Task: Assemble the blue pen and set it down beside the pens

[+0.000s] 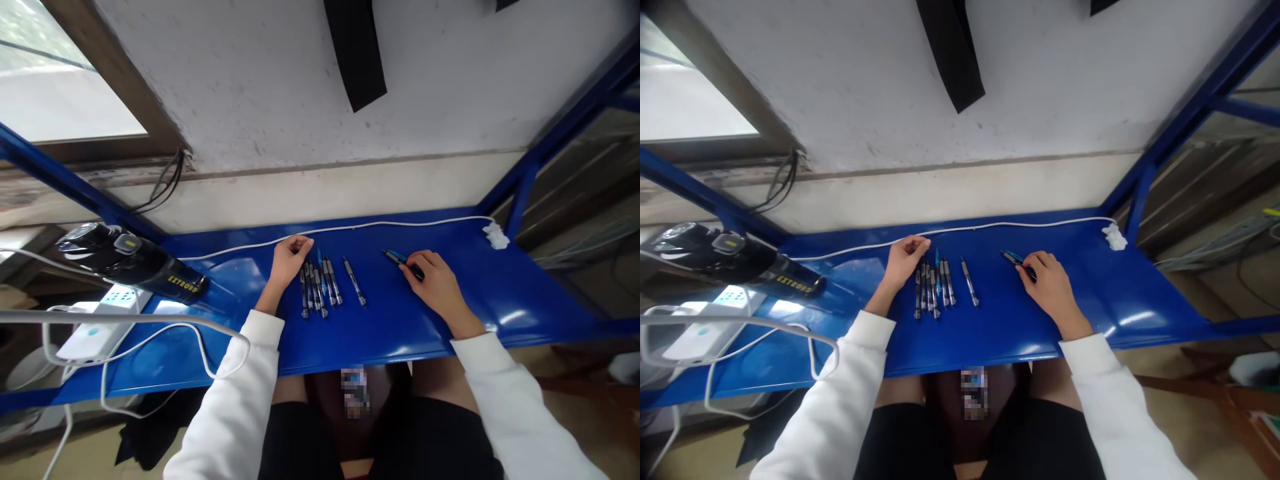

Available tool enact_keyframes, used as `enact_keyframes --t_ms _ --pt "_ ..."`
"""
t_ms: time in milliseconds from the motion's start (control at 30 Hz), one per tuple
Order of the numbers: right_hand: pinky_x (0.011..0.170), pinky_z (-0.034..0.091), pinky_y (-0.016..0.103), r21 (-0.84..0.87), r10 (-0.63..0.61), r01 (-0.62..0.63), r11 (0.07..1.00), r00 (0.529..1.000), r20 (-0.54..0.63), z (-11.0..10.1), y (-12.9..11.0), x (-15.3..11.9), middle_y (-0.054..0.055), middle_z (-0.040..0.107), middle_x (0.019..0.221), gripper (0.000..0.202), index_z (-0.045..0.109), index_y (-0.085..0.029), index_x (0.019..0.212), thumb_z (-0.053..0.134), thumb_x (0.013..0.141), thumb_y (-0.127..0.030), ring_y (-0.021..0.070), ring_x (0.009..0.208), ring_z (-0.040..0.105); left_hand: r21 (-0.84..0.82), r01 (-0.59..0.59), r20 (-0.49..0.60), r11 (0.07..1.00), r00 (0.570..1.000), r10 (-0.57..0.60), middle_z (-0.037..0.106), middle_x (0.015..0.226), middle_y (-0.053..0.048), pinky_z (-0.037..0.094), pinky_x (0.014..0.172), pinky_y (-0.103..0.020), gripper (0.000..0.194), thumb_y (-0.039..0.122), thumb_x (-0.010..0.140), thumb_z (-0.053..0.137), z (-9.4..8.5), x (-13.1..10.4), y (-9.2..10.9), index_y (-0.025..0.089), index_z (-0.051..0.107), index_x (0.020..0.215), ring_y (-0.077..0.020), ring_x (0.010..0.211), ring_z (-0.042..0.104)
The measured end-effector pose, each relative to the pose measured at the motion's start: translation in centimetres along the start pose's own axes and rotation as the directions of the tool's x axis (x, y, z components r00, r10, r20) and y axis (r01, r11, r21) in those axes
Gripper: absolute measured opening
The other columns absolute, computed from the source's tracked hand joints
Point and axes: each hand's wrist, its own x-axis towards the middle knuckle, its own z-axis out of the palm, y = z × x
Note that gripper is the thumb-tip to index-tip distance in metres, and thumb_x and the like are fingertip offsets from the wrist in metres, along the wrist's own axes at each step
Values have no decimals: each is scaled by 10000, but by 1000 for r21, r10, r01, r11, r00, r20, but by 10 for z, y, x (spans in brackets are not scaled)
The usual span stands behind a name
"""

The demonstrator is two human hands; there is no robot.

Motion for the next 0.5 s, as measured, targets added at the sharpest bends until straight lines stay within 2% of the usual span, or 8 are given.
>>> enact_keyframes --t_ms 233,400,500 --pt "761 540 416 -73 76 -75 995 997 9 1 -6 0 97 754 1111 183 704 -255 1032 649 1094 -419 312 1036 707 -41 33 -14 999 999 -34 758 826 -35 537 728 -304 383 557 919 800 -4 5 -2 178 798 977 -178 742 659" --pt "801 547 425 -123 150 -152 981 988 -21 3 0 -1 116 744 1128 248 745 -244 1097 624 1101 -461 320 1029 693 -21 -20 8 1000 1000 20 762 815 -33 536 784 -315 339 517 941 786 0 3 -3 179 791 926 -177 750 664" --pt "834 550 447 -144 198 -201 969 980 -35 5 8 -3 133 742 1129 294 767 -240 1110 627 1090 -498 339 1027 677 36 -51 -28 998 998 52 776 848 -38 527 788 -313 292 470 977 762 3 4 2 182 796 943 -178 770 668"
